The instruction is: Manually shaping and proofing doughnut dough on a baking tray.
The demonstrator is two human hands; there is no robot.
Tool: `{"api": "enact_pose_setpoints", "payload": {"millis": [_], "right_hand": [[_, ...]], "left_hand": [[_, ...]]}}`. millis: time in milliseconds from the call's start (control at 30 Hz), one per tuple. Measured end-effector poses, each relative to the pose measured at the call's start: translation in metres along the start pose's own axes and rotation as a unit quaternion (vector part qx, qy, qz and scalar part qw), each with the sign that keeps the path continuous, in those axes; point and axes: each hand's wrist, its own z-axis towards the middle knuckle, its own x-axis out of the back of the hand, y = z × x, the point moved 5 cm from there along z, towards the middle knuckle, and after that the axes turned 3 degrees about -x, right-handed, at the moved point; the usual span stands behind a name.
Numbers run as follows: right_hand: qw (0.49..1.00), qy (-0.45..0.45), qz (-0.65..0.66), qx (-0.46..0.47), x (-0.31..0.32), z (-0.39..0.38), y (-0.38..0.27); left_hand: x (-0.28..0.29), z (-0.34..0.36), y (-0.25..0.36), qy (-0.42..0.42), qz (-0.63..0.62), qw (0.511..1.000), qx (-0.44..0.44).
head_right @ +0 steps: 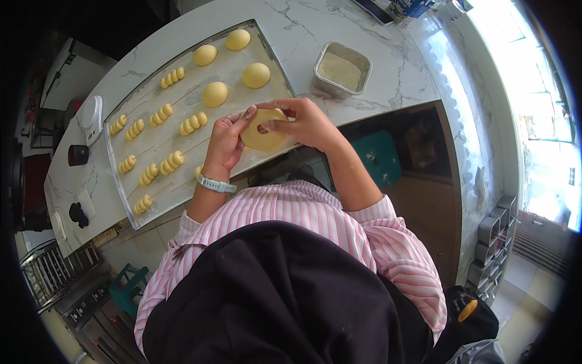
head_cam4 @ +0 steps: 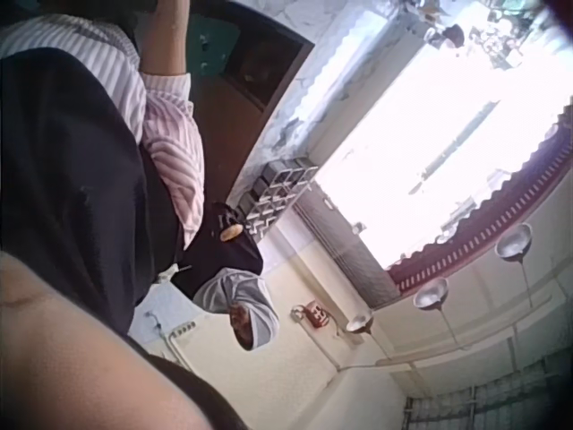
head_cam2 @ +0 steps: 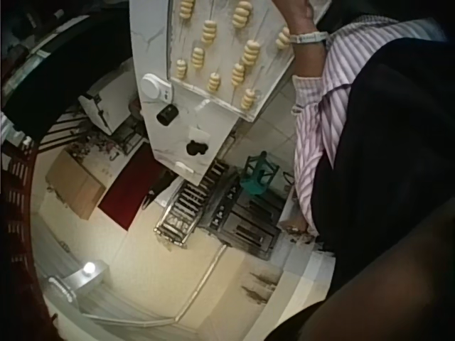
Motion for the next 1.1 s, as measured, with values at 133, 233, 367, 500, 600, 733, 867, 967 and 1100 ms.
{"api": "enact_pose_setpoints", "payload": {"millis": [133,233,367,500,600,733,867,967,1100], "right_hand": [[1.0,0.022,0.007,0.002,0.013,0.004,0.0],[0.998,0.066,0.018,0.016,0.009,0.003,-0.003],[0.999,-0.022,0.024,-0.008,0.006,0.0,0.004],[0.997,0.048,0.043,-0.033,0.009,0.002,0.003],[0.995,-0.024,0.093,-0.005,-0.006,-0.001,0.001],[0.998,0.042,0.044,-0.018,0.018,0.004,0.005],[0.995,-0.031,0.093,-0.013,-0.007,0.0,-0.003],[0.999,-0.004,0.032,-0.023,0.01,-0.003,0.0],[0.999,0.038,0.029,0.005,0.01,0.002,-0.01]], "left_hand": [[0.002,0.001,0.002,0.025,-0.025,0.999,0.0],[-0.005,0.001,-0.002,-0.014,-0.026,0.999,0.022],[0.004,-0.001,0.004,0.026,-0.021,0.999,0.001],[-0.001,-0.004,-0.003,0.008,-0.036,0.999,0.026],[0.001,-0.001,0.0,0.008,-0.04,0.999,0.02],[-0.005,-0.004,0.006,-0.007,-0.061,0.998,0.028],[-0.006,-0.001,-0.002,-0.028,-0.079,0.995,0.048],[0.003,0.0,0.003,0.001,-0.035,0.999,0.02],[-0.004,-0.004,0.0,0.001,-0.054,0.998,0.041]]}}
